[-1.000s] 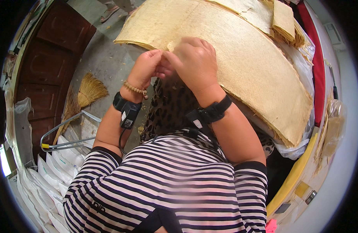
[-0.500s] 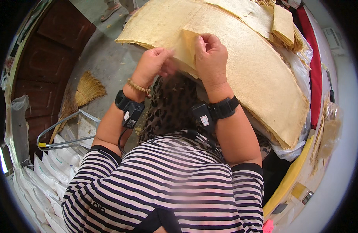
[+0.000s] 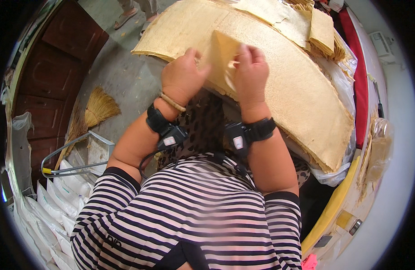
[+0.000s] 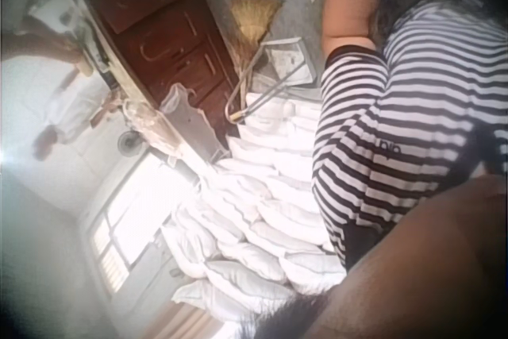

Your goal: The person repeatedly picks up thin, rectangular sheets from a pile, folds them in half, and places them onto a growing stack. The person handles the sheets by hand without using tools.

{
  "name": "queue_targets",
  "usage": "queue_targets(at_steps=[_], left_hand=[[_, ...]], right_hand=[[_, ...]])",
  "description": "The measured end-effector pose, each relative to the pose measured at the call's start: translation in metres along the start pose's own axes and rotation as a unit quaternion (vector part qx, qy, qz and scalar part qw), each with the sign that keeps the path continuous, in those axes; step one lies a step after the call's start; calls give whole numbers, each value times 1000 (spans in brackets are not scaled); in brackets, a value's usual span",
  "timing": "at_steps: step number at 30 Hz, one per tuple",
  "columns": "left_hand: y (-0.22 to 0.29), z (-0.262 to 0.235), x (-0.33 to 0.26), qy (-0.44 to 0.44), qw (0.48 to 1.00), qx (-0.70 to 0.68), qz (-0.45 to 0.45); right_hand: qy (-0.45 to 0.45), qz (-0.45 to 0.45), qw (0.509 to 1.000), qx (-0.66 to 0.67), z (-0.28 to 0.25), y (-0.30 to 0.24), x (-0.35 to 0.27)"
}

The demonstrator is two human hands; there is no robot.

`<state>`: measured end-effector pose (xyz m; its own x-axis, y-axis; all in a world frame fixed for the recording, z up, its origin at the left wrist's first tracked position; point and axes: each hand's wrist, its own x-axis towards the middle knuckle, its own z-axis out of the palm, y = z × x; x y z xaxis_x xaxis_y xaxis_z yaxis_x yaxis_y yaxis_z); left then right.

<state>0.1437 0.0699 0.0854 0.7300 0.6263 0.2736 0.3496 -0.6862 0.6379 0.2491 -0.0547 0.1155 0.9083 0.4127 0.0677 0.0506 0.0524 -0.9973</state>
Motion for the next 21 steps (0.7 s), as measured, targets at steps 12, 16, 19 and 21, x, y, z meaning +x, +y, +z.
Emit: queue_targets(at_steps=[12, 16, 19, 21], left_hand=[[-13, 25, 15, 124, 933, -17, 337], [-4, 7, 18, 55, 937, 28, 343], [12, 11, 37, -5, 935, 93, 341], [25, 30, 57, 80, 922, 62, 373]], right_hand=[[42, -167, 860, -480, 3, -15, -5], [90, -139, 954, -251, -17, -38, 15], [73, -132, 954, -260, -25, -47, 26], [35, -116, 972, -201, -24, -46, 28]])
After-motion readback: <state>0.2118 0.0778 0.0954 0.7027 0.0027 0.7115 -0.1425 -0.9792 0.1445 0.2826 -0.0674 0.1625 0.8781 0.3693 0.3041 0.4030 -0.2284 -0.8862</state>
